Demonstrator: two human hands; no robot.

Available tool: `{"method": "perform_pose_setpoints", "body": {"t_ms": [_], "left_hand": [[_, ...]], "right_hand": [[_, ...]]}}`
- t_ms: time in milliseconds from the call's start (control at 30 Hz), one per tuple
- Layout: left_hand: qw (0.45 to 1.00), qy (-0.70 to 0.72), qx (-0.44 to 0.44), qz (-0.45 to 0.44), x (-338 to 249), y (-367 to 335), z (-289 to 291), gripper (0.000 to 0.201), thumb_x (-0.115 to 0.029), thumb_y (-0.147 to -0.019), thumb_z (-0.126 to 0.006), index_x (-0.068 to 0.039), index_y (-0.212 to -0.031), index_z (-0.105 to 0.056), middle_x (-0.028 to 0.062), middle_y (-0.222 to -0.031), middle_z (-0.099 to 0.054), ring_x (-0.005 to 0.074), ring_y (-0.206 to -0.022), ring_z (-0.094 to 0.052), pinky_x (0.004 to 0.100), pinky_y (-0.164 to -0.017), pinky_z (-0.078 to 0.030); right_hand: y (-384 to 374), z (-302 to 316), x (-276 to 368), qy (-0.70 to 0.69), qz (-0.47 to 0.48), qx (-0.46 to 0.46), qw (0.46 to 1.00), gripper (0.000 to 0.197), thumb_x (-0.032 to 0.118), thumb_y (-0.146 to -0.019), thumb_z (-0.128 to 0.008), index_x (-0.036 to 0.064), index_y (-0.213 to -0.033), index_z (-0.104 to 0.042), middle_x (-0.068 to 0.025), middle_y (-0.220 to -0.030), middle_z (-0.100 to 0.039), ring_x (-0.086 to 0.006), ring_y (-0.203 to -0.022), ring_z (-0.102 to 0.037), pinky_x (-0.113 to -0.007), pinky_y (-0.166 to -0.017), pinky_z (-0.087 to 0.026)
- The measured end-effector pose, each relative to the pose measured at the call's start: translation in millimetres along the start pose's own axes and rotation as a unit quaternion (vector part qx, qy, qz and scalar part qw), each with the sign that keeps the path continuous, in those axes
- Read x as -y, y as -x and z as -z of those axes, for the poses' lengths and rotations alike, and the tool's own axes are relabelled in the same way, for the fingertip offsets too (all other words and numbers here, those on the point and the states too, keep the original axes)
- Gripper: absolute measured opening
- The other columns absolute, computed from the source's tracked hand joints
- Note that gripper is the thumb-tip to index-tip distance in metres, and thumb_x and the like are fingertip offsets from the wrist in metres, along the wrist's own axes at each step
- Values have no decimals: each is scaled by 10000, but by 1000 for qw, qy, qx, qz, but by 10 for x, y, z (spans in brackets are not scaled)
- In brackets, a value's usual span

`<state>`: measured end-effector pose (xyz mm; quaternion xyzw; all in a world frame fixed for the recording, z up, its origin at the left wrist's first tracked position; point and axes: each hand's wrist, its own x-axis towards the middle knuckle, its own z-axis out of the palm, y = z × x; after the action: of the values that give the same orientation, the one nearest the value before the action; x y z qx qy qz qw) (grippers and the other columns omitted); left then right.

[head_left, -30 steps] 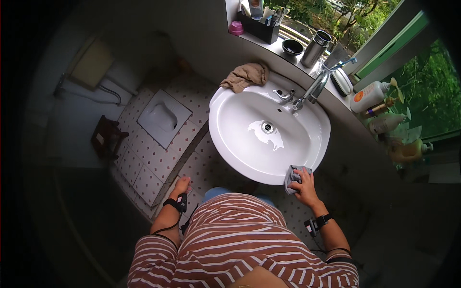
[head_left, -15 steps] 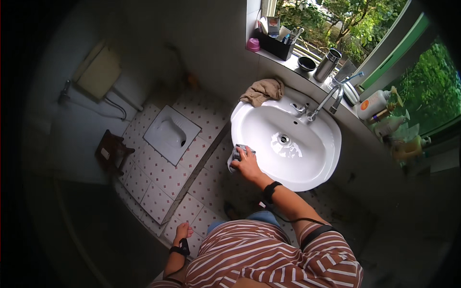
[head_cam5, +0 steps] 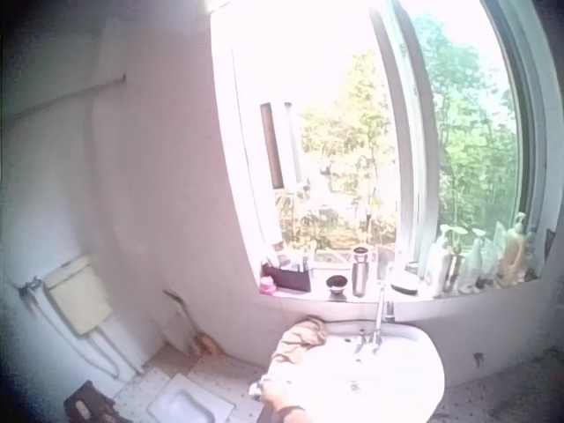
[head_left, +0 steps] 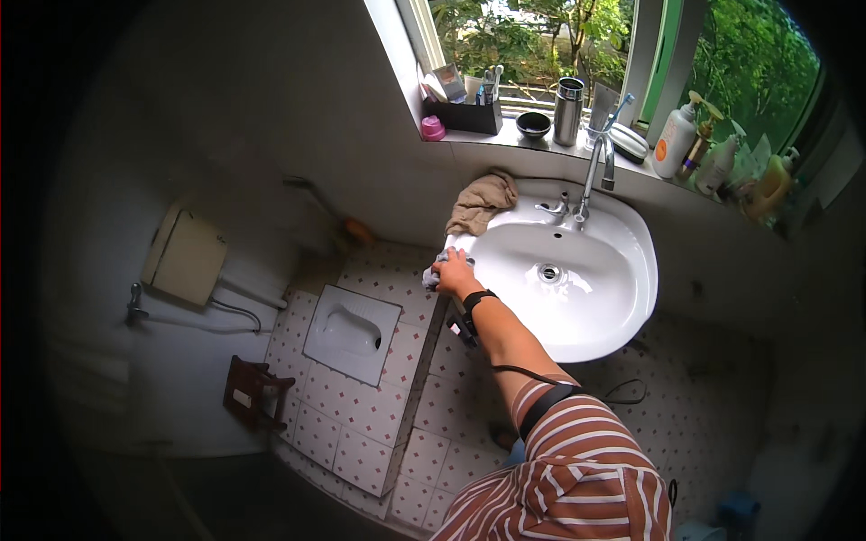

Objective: Cleaning the sink and washing a cleaning cloth in a bathroom.

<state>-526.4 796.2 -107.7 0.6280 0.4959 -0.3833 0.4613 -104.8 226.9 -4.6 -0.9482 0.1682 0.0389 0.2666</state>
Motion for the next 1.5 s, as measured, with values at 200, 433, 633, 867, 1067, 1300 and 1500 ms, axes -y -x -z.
{"method": "perform_pose_setpoints", "body": {"t_ms": [200, 433, 633, 867, 1067, 1300, 1500], "left_hand": [[998, -12, 30, -62, -375, -53, -214, 305, -309, -889, -456, -46, -1042, -485, 130, -862, -579, 217, -633, -602, 312, -484, -486], [980, -52, 81, -176, -1290, -243, -628, 324, -316, -890, -468, -55, -1082, -482, 117, -896, -584, 202, -687, -609, 289, -524, -490], [969, -81, 101, -210, -1902, -251, -923, 329, -309, -888, -486, -74, -1119, -493, 75, -883, -587, 176, -693, -614, 267, -533, -483], [939, -118, 112, -302, -2708, 436, -1864, 318, -274, -888, -504, -74, -1135, -506, 47, -874, -589, 131, -662, -599, 229, -527, -469], [910, -99, 169, -366, -3067, 945, -2697, 342, -275, -902, -495, -60, -1168, -489, 54, -917, -598, 121, -690, -598, 219, -555, -471], [940, -107, 142, -291, -2661, 798, -2731, 351, -281, -898, -491, -64, -1174, -472, 57, -908, -597, 136, -714, -606, 244, -564, -484], [983, 98, 62, -140, -1917, 753, -2237, 291, -284, -906, -461, -74, -1107, -456, 168, -1099, -552, 290, -921, -591, 384, -741, -497]], "right_hand": [[792, -304, -226, 54, 183, 59, 980, 456, 201, -573, -716, 237, -1020, -634, -163, -1339, -365, -447, -1234, -298, -455, -1031, -288], [2122, 196, -1091, 67, 301, 66, 949, 433, 181, -499, -746, 202, -920, -643, -148, -1295, -395, -414, -1165, -374, -446, -965, -355], [2550, 770, -2091, 37, 64, 132, 988, 403, 167, -569, -709, 192, -962, -626, -203, -1279, -391, -420, -1198, -346, -427, -991, -331], [2621, 1976, -2100, 204, -90, -130, 966, 307, 130, -690, -605, 73, -988, -559, -197, -1112, -531, -369, -1058, -495, -424, -877, -416], [2298, 2471, -2828, -433, -115, -181, 875, 330, 87, -764, -520, -13, -1079, -533, -44, -858, -592, -129, -716, -571, -263, -700, -476], [1818, 2949, -2822, -591, -25, -104, 800, 445, 76, -722, -546, -14, -1155, -490, -49, -942, -568, -125, -771, -568, -266, -710, -482], [1089, 2499, -3212, -24, -20, -33, 999, 624, 274, -737, -606, 30, -1278, -413, -217, -1264, -426, -360, -1193, -384, -386, -1010, -307]]}}
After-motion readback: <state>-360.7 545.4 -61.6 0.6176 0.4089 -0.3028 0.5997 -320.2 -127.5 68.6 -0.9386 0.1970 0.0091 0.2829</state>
